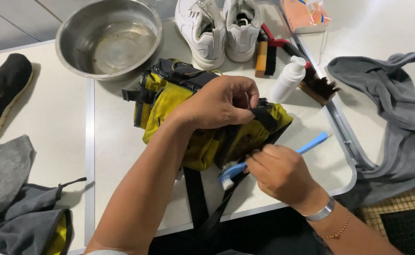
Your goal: Cleaning a yellow pouch by wiping it with a cloth, applying cleaning spray, and scrubbing with a toothbrush.
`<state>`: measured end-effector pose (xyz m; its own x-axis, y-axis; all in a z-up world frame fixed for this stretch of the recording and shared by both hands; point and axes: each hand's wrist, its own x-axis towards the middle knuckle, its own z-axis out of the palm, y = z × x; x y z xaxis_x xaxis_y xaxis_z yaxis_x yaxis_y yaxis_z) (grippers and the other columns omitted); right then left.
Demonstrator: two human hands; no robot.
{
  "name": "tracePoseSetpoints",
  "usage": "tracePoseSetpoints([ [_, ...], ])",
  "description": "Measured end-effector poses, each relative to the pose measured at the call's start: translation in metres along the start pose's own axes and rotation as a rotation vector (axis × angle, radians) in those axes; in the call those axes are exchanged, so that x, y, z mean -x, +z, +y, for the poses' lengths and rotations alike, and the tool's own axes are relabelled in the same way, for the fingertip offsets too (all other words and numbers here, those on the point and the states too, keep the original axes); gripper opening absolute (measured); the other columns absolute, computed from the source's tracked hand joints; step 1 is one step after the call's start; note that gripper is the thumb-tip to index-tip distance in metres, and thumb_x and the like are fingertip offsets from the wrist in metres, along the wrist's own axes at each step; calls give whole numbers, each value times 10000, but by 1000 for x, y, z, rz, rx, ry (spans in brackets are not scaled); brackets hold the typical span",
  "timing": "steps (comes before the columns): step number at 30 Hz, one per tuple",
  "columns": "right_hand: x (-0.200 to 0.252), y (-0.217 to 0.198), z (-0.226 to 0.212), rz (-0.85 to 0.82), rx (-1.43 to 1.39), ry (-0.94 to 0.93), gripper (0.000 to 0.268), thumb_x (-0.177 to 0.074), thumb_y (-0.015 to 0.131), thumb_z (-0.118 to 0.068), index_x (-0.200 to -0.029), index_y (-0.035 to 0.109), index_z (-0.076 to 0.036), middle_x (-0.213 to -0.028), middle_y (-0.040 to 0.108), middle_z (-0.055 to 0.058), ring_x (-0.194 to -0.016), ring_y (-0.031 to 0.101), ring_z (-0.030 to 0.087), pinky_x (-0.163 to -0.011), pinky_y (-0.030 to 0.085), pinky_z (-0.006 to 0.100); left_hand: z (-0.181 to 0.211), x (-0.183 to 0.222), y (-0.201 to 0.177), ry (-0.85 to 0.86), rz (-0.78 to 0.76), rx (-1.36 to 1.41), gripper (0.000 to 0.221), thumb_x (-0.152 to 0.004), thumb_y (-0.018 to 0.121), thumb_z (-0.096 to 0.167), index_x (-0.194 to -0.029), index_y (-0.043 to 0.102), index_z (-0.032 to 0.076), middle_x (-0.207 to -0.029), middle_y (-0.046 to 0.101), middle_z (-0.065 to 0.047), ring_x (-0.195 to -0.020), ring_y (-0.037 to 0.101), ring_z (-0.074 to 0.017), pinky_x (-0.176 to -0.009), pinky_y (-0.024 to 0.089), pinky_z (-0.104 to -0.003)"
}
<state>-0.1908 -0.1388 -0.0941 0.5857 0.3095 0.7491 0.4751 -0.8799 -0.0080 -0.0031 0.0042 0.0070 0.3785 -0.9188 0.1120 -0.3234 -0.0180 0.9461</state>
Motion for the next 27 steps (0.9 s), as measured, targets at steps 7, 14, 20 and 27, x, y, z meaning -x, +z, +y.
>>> tracePoseSetpoints([
  [7,-30,-15,-7,66,78,38,275,-932,598,-10,-672,624,-96,-594,440,28,-515,485,267,-478,414,355,1,5,1,-7,1,7,137,-748,714,49,-878,703,91,-652,676,-76,-625,618,-161,-562,513,-289],
  [14,-38,-20,-4,49,100,72,336,-907,606,33,-608,551,-109,-550,372,20,-479,436,261,-473,391,347,-2,-1,2,27,-6,16,141,-748,717,35,-878,697,85,-654,675,-88,-625,616,-174,-560,514,-300],
  [20,-36,-28,17,81,159,177,336,-955,685,1,-657,591,-122,-568,383,-17,-477,431,215,-479,400,291,0,0,1,32,11,8,148,-737,714,39,-875,709,94,-649,674,-75,-636,628,-164,-570,524,-294],
  [27,-40,-24,-1,56,119,107,380,-954,550,13,-602,489,-117,-565,358,30,-482,429,259,-471,391,331,-1,2,2,13,7,23,140,-753,705,32,-886,706,78,-655,677,-88,-634,627,-176,-567,515,-297],
])
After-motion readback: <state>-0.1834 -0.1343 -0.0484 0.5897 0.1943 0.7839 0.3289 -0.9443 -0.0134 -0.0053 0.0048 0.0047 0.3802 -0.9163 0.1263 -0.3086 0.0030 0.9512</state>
